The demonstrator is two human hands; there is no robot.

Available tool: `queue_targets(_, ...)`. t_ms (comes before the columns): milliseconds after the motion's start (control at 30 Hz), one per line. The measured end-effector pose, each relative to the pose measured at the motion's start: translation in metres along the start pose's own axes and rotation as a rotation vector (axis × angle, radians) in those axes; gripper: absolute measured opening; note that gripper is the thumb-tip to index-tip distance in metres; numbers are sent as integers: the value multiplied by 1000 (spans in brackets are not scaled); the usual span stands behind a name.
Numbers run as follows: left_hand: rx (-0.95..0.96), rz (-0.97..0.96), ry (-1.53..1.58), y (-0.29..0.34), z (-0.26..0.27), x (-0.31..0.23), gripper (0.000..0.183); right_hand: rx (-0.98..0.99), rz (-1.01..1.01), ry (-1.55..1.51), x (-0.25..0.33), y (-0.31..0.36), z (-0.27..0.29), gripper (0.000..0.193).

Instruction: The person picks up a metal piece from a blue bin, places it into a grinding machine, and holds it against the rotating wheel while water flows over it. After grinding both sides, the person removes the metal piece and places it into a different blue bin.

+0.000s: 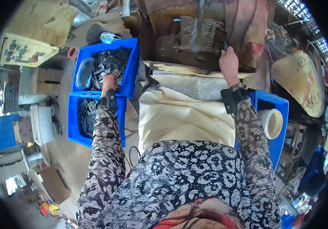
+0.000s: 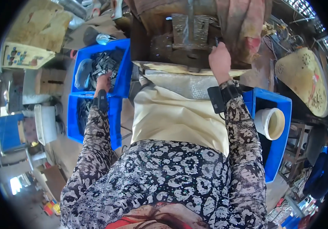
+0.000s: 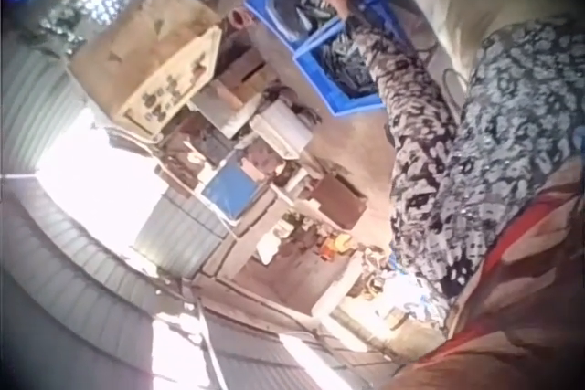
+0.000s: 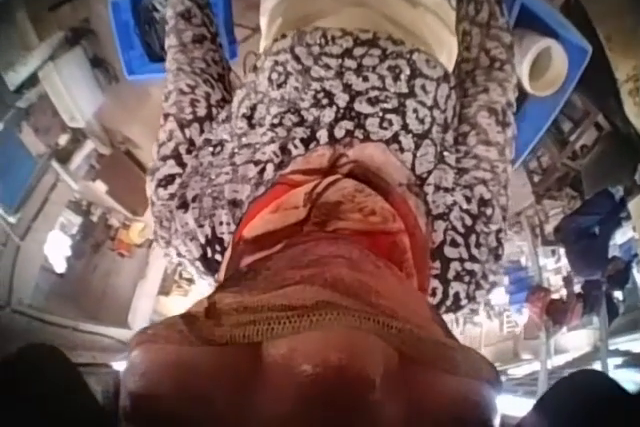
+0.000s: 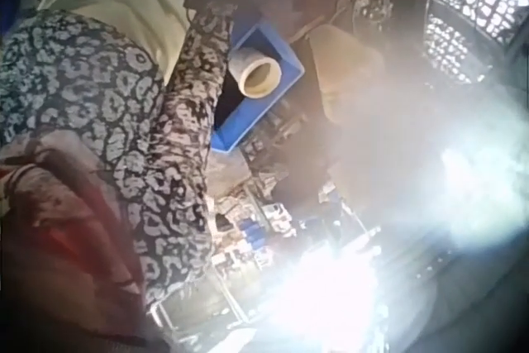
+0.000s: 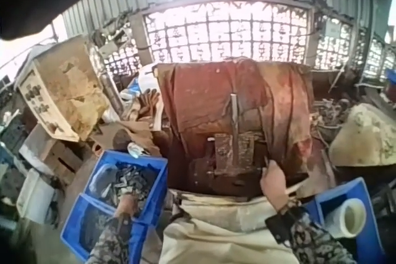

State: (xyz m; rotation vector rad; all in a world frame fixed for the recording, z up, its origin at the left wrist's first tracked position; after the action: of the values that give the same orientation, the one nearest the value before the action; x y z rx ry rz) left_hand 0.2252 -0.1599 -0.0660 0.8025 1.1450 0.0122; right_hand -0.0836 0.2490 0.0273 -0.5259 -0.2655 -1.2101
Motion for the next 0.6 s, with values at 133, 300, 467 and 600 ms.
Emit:
queue_targets(133,13,-18,-17,-2,-3,-2,23,-82,58,-94,-16,-3,-9,19)
queue_targets(300,3,52,53,-25,21,14,19,120,-155,-410,-13,-3,-9,17)
queue_targets(467,-30,-252,-486,-51,40,24,34,261,-326,-945,-5,2,5,17)
queue_targets(600,-125,-1320,-1540,-48,61,29,20,345,-288,-1188,-12,0,4,19)
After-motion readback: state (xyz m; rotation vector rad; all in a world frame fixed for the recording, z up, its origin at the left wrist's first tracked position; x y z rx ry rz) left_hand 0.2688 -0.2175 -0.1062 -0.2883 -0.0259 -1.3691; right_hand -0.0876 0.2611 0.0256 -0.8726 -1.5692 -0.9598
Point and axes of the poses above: each hand's wrist, its own y-axis away from the middle knuckle, its own z-axis out of the back of the hand, x = y × z, the point moved 2 cm from there along -y, towards the middle knuckle, and after that the axes turned 2 degrees about -z, right-handed, at the moved point
